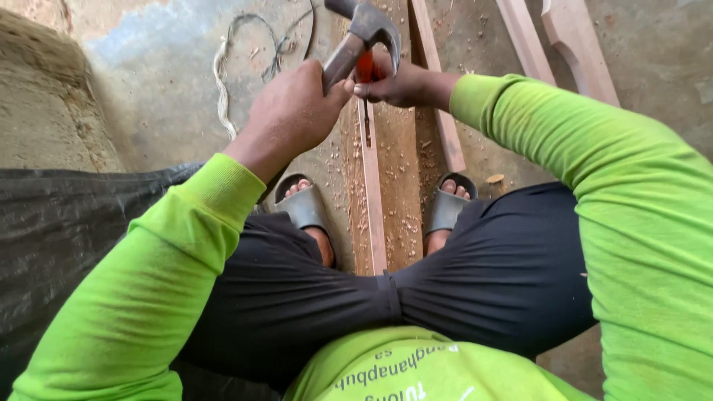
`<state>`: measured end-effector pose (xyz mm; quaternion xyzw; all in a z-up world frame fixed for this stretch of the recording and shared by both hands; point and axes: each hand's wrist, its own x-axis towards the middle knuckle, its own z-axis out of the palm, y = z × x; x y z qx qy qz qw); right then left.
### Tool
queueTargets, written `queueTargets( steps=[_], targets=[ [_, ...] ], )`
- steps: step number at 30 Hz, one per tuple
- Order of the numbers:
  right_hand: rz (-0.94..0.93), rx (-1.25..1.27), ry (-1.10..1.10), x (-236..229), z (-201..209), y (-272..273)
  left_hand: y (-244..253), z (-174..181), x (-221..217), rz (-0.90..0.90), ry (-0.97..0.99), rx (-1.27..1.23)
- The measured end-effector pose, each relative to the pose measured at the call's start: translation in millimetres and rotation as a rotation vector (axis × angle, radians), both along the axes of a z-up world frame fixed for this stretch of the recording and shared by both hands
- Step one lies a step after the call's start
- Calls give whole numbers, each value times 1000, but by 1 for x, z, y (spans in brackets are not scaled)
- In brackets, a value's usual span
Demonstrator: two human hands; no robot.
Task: Chisel a slot into a wooden beam using a hammer and a screwdriver as a chisel.
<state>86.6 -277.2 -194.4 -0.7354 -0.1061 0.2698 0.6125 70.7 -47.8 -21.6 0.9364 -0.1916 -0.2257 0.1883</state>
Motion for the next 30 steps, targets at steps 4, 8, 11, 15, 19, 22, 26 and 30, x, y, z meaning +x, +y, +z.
queueTargets(
  steps=[4, 8, 11, 15, 19, 22, 26, 30],
  targets=[
    [-36, -100, -7, 15, -26, 1, -4, 9, -3, 12, -13, -3],
    [-298, -92, 139, 28, -35, -9, -6, 24, -3, 19, -21, -8],
    [-157, 42, 279, 21, -23, -12, 2, 32, -8, 10, -44, -44],
    [-35, 102, 214, 19, 29, -13, 6, 43, -6, -20, -88, -107],
    [-142, -1, 115, 12, 40, -19, 12, 44, -3, -28, -115, -131],
    [-184, 28, 164, 6, 38, -21, 15, 45, -3, -38, -133, -141],
    [-197, 53, 181, -6, 40, -11, 16, 50, -8, -34, -91, -94],
    [-131, 81, 107, -9, 21, -7, 17, 57, -14, -48, -89, -73]
  ],
)
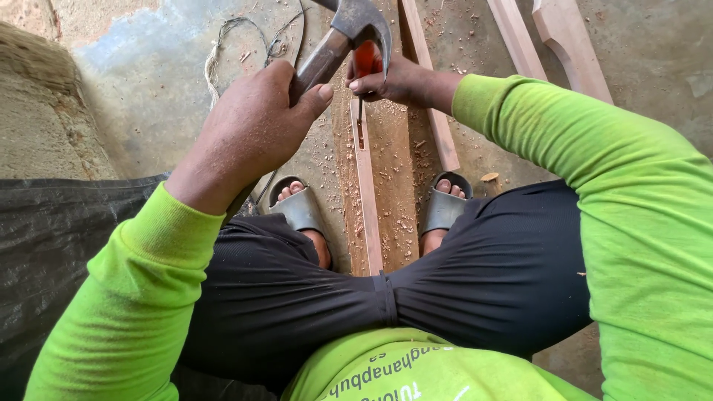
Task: Chisel a slot into a wooden beam using a hammer and a screwdriver as a chisel.
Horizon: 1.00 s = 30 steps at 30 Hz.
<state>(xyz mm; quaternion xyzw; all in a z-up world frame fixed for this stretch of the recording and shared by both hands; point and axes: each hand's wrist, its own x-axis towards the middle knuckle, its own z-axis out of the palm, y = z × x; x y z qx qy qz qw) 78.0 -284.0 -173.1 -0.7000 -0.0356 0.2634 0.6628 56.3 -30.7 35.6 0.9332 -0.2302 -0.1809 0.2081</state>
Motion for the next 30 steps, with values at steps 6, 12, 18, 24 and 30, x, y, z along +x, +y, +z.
queueTargets(
  steps=[6, 12, 18, 24, 30],
  targets=[
    [29, 4, -5, -1, -42, 7, 0, 3, -6, -5, -9, -23],
    [38, 152, 92, -13, -2, 21, -5, 17, -10, 6, 3, -79],
    [49, -174, -108, 8, -5, -8, 3, 8, -1, -16, -59, -141],
    [309, -756, -57, -9, -15, 2, 2, 9, 5, 59, -13, -122],
    [401, -951, -427, -38, -34, 23, -4, 21, 1, 108, 27, -142]
  ],
)
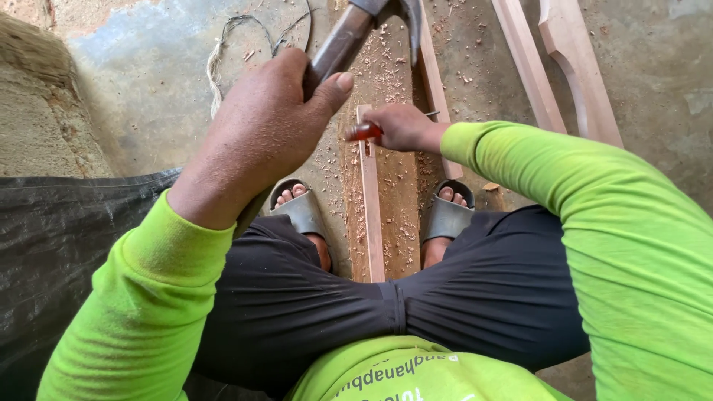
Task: Chisel a slot into a wooden beam using a hammer and a screwdriver as a chisel.
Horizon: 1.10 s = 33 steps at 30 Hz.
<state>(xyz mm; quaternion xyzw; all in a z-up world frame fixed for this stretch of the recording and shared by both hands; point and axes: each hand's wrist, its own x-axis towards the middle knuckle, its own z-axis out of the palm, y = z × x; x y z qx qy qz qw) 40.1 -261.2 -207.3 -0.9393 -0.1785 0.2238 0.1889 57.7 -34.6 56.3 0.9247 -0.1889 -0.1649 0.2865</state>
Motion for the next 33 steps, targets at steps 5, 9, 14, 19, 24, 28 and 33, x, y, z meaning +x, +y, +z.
queueTargets(
  steps=[5, 9, 14, 19, 24, 28, 33],
  targets=[
    [40, -73, -95, 6, -3, 23, -3, -13, 3, -33, -21, 17],
    [97, -146, -154, 9, -19, 26, -4, -19, 6, -77, -28, 30],
    [-150, -153, 50, 29, 0, 17, -4, -19, 8, -105, -19, 14],
    [-107, -48, -31, 37, 14, -3, -1, -20, 12, -89, -44, 4],
    [747, -410, -118, 8, 28, 24, 0, -18, 16, -42, -21, 45],
    [873, -405, -47, -27, -17, 18, 4, -24, 14, -43, -45, 28],
    [1069, -361, -519, -36, -16, 20, 2, -28, 13, -81, -91, -3]
  ],
)
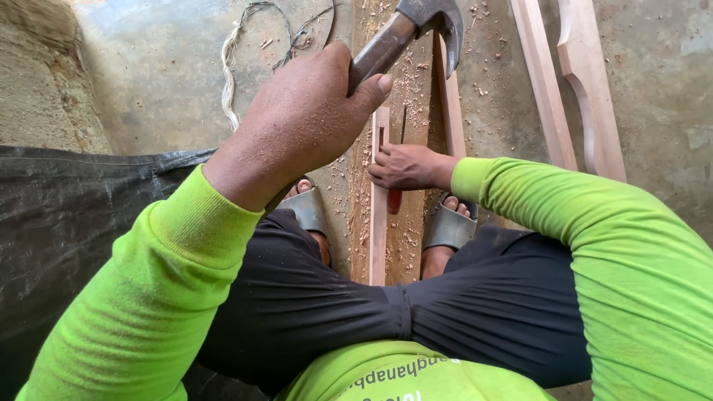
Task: Chisel a slot into a wooden beam using a hammer and a screwdriver as a chisel.
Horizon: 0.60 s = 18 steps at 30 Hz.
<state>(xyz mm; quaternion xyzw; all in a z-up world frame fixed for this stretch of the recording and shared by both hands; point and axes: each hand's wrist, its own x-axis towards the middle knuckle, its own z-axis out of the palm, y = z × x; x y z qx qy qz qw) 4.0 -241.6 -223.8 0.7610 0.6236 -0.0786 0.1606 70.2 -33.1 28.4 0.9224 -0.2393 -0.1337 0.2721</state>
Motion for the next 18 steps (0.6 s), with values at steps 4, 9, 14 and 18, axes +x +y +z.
queueTargets(
  steps=[4, 9, 14, 18],
  targets=[
    [-96, -35, 78, 4, 9, 0, -4, 0, 1, -24, 22, 8],
    [-405, 91, 513, 14, 12, -12, -6, 11, 6, 2, 102, 43],
    [-459, 223, 341, 44, 14, -34, -2, -2, 12, 9, 67, 60],
    [-340, 18, 60, 56, 15, -58, -2, -2, 12, 7, 57, 88]
  ],
)
